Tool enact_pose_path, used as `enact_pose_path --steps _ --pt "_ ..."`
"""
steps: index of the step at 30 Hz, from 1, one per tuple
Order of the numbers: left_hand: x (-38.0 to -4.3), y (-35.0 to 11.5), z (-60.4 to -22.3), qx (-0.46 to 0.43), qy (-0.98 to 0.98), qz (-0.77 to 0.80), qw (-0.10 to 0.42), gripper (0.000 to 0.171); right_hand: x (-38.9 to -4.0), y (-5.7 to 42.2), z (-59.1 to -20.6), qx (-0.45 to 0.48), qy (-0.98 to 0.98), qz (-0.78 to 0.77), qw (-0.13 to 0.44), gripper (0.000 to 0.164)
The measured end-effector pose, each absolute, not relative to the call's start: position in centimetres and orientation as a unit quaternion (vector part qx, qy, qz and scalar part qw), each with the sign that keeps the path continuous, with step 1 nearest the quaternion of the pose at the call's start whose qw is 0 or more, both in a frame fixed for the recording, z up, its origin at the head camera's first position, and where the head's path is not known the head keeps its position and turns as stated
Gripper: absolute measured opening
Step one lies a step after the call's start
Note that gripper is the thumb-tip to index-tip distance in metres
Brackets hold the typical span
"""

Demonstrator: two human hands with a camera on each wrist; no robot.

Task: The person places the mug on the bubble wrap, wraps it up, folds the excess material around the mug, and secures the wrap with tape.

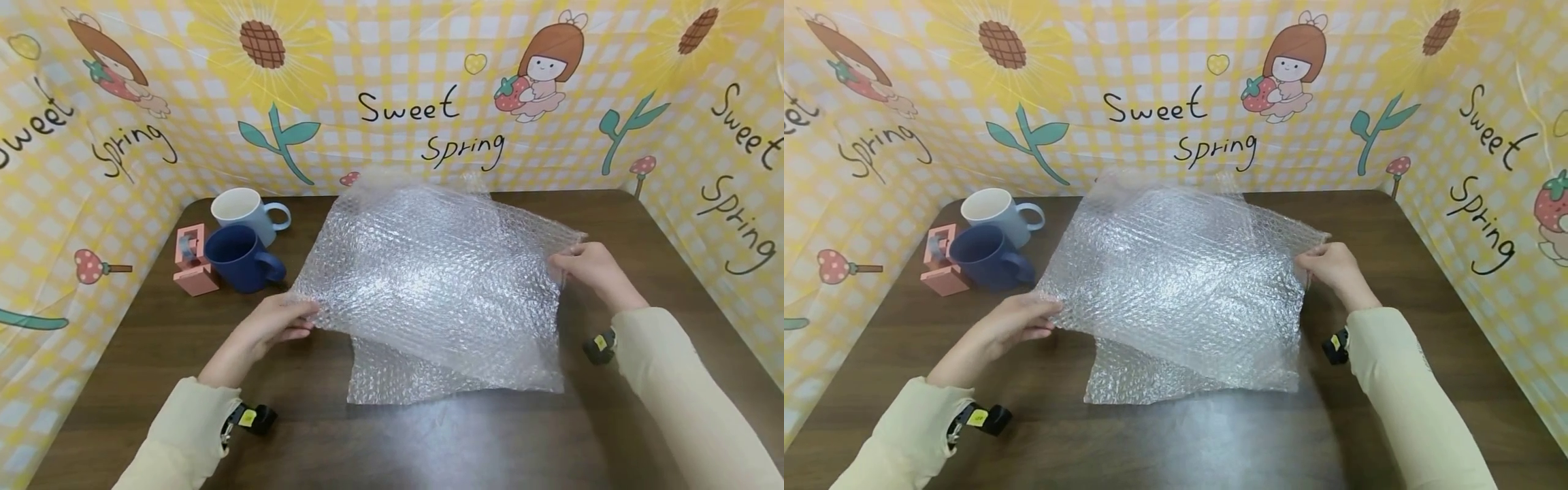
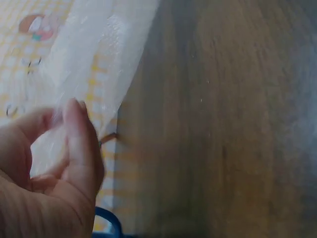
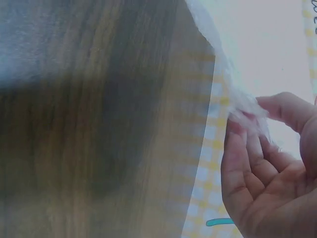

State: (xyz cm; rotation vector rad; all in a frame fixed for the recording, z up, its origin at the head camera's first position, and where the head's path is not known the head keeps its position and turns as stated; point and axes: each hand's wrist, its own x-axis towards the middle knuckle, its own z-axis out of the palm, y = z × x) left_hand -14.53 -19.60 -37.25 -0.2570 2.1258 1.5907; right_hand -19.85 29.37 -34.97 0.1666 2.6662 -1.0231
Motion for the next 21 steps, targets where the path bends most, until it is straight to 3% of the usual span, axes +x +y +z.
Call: enact_pose_path --steps 7,18,21 --pt "-13.8 -20.9 -37.9 -0.069 0.773 0.541 0.325 0.02 -21.0 28.0 -35.4 0.06 0.934 -0.343 0.084 0.041" --pt "-13.7 -21.1 -38.6 -0.058 0.788 0.518 0.328 0.017 -21.7 26.9 -35.9 0.069 0.928 -0.355 0.089 0.041" --pt "-13.7 -21.2 -38.7 -0.055 0.787 0.52 0.328 0.02 -21.6 26.9 -35.9 0.072 0.922 -0.367 0.097 0.049"
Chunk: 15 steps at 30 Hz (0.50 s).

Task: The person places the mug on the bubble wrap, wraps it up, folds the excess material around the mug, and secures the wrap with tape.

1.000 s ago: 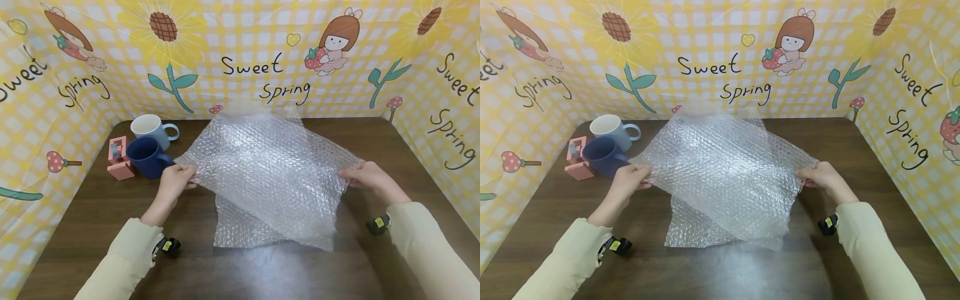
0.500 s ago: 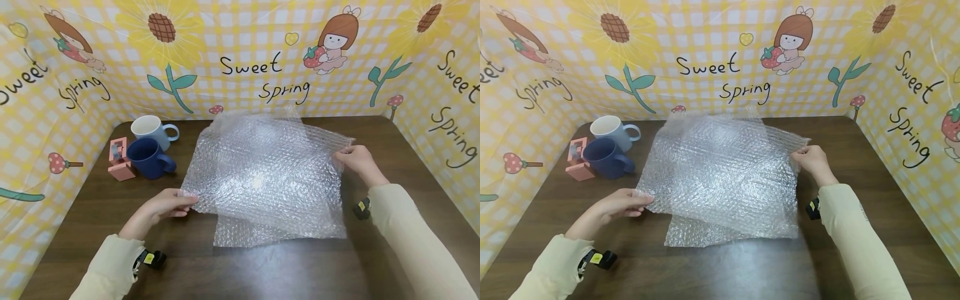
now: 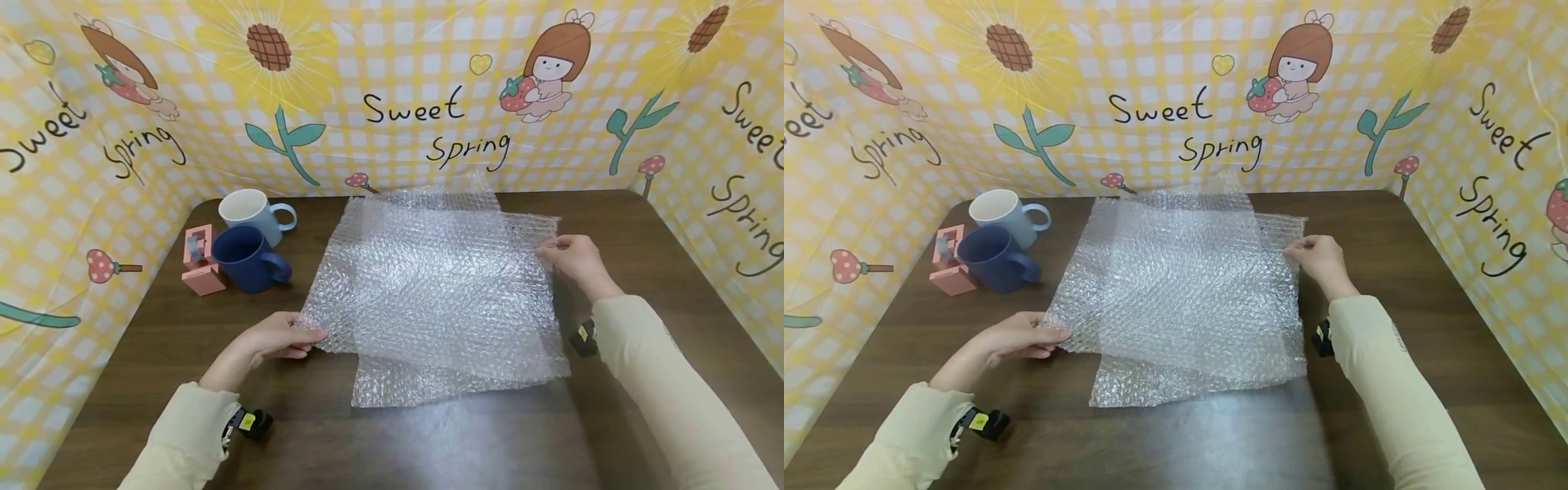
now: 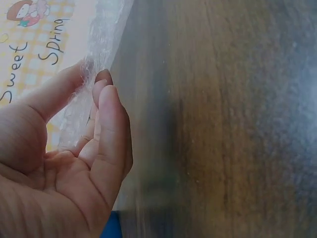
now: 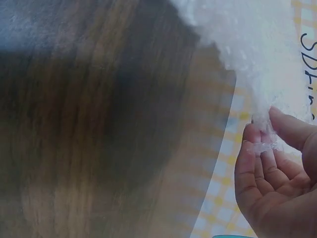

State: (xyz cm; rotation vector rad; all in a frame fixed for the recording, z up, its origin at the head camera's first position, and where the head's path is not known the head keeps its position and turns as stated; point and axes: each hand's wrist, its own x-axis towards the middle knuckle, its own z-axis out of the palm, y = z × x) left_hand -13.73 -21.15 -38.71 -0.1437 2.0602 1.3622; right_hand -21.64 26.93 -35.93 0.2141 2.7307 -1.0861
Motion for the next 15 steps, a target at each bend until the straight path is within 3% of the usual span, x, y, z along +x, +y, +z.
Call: enact_pose_path --steps 5,15 --pt "-14.1 -21.1 -38.9 -0.043 0.781 0.529 0.329 0.039 -21.1 27.9 -36.2 0.07 0.915 -0.381 0.114 0.062" --pt "-15.6 -22.3 -38.5 -0.027 0.755 0.549 0.356 0.07 -18.2 30.1 -37.1 0.017 0.897 -0.383 0.218 0.063"
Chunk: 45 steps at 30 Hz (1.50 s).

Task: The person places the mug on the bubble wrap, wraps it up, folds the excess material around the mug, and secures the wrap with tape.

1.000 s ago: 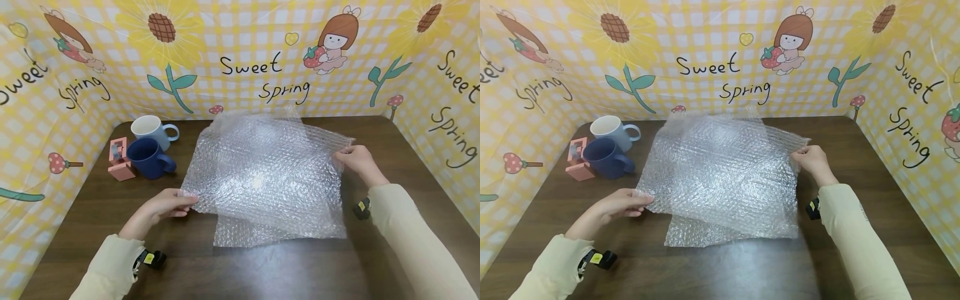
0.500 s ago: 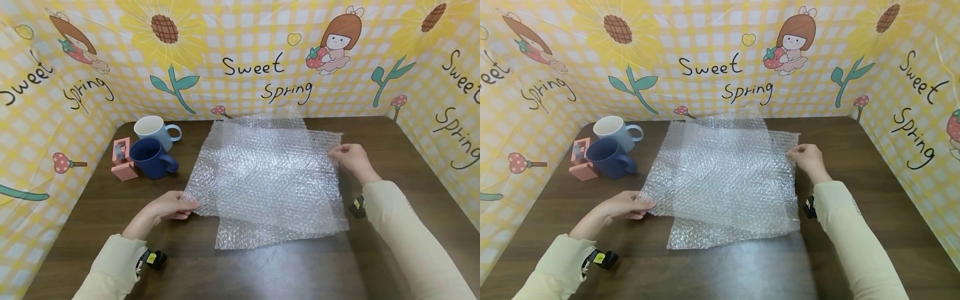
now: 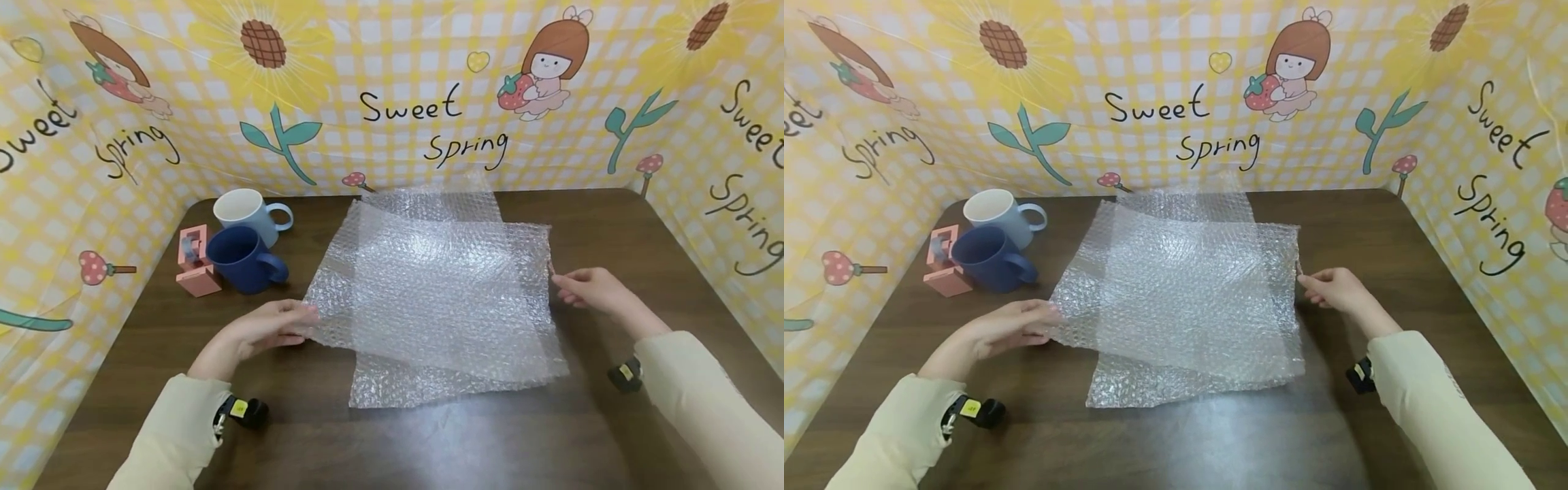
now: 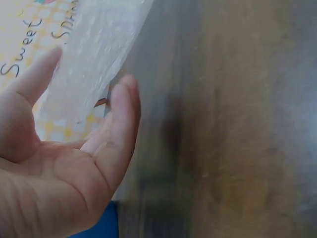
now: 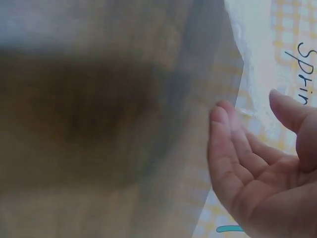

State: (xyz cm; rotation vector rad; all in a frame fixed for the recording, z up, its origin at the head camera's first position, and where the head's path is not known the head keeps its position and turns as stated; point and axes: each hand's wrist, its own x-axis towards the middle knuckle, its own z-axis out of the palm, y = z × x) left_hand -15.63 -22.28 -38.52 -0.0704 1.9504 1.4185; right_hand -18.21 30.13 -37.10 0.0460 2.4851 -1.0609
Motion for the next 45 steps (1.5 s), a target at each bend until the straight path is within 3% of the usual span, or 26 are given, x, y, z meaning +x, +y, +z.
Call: enact_pose_path --steps 6,11,15,21,28,45 --pt "-17.0 -21.9 -38.1 -0.058 0.775 0.544 0.316 0.078 -16.3 29.7 -37.7 -0.002 0.874 -0.396 0.281 0.062" --pt "-17.7 -21.0 -38.2 -0.082 0.824 0.513 0.224 0.063 -15.4 28.7 -38.0 -0.002 0.863 -0.418 0.283 0.055" --pt "-18.1 -20.3 -38.3 -0.093 0.855 0.474 0.19 0.056 -15.3 28.0 -38.1 -0.008 0.862 -0.422 0.282 0.05" --pt "-18.2 -19.7 -38.3 -0.111 0.866 0.458 0.17 0.051 -15.2 27.5 -38.0 0.004 0.868 -0.419 0.267 0.039" --pt "-17.9 -19.8 -37.9 -0.121 0.874 0.451 0.137 0.047 -15.5 27.5 -37.5 0.0 0.878 -0.407 0.253 0.038" --pt "-16.1 -20.0 -38.6 -0.1 0.853 0.49 0.147 0.044 -17.8 26.2 -37.1 0.055 0.879 -0.434 0.188 0.041"
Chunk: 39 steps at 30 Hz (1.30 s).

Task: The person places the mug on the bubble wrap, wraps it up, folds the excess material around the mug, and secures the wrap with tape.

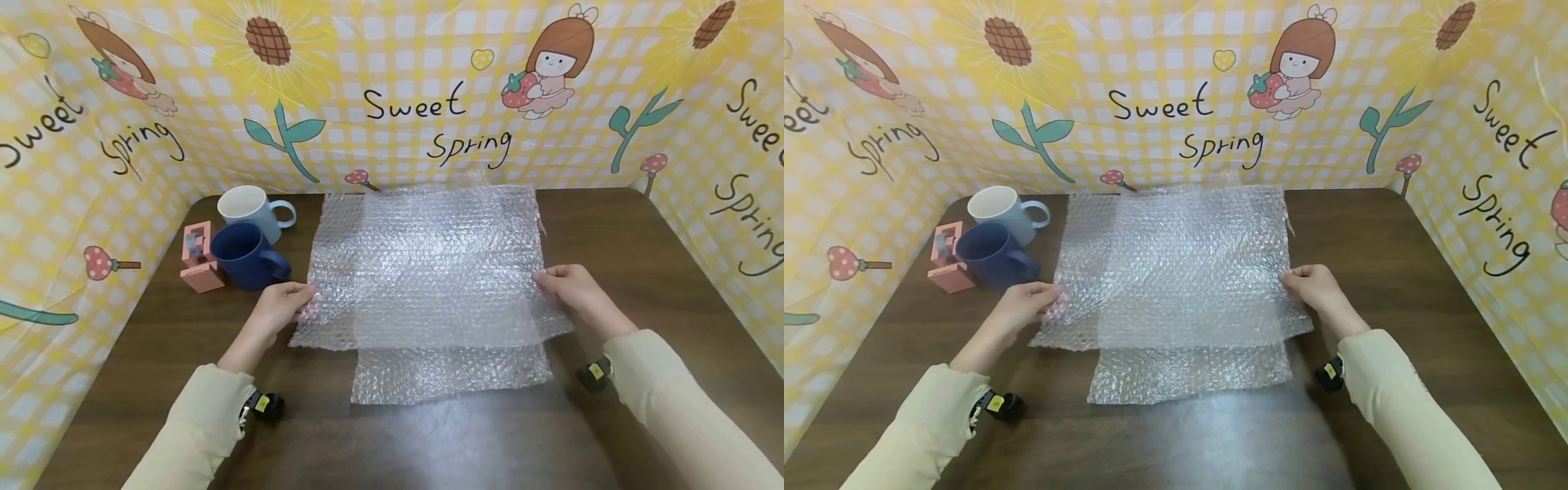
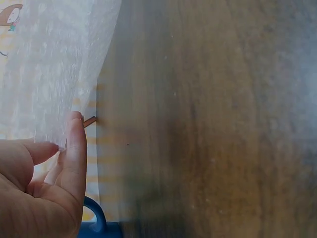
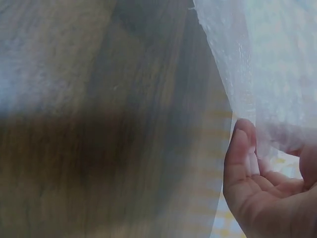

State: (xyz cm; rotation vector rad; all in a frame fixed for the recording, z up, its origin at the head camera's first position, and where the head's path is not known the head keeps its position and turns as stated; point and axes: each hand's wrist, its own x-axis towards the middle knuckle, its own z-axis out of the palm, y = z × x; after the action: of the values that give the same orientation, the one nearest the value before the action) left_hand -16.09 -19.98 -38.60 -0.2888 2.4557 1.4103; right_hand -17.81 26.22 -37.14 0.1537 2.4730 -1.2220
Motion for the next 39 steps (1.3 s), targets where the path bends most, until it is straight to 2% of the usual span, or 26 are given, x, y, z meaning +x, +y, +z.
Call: enact_pose_path --steps 6,11,18,22,25,31,33,35,39 --pt "-15.8 -19.9 -38.9 -0.096 0.831 0.524 0.161 0.042 -18.6 26.1 -37.8 0.065 0.888 -0.425 0.165 0.052" --pt "-15.8 -19.5 -39.1 -0.098 0.809 0.554 0.173 0.042 -19.3 26.2 -38.4 0.069 0.899 -0.411 0.131 0.051" --pt "-16.0 -19.6 -39.8 -0.114 0.811 0.545 0.18 0.044 -19.5 26.3 -39.0 0.07 0.903 -0.403 0.132 0.052" --pt "-16.0 -19.8 -39.8 -0.126 0.819 0.534 0.166 0.047 -19.4 26.4 -39.0 0.066 0.903 -0.401 0.142 0.054" --pt "-15.8 -20.1 -39.7 -0.148 0.802 0.565 0.13 0.05 -19.4 26.4 -39.1 0.061 0.903 -0.4 0.143 0.054" --pt "-15.4 -20.3 -39.5 -0.193 0.808 0.557 -0.022 0.049 -19.4 26.4 -39.1 0.07 0.894 -0.416 0.152 0.055" --pt "-15.6 -20.3 -39.5 -0.198 0.825 0.527 -0.053 0.047 -19.4 26.4 -39.1 0.075 0.89 -0.422 0.157 0.055" --pt "-15.9 -20.5 -39.5 -0.196 0.833 0.512 -0.068 0.047 -19.4 26.4 -39.1 0.079 0.886 -0.428 0.16 0.055" --pt "-17.0 -20.9 -39.7 -0.186 0.821 0.537 -0.061 0.052 -19.4 26.4 -39.2 0.081 0.885 -0.43 0.161 0.055"
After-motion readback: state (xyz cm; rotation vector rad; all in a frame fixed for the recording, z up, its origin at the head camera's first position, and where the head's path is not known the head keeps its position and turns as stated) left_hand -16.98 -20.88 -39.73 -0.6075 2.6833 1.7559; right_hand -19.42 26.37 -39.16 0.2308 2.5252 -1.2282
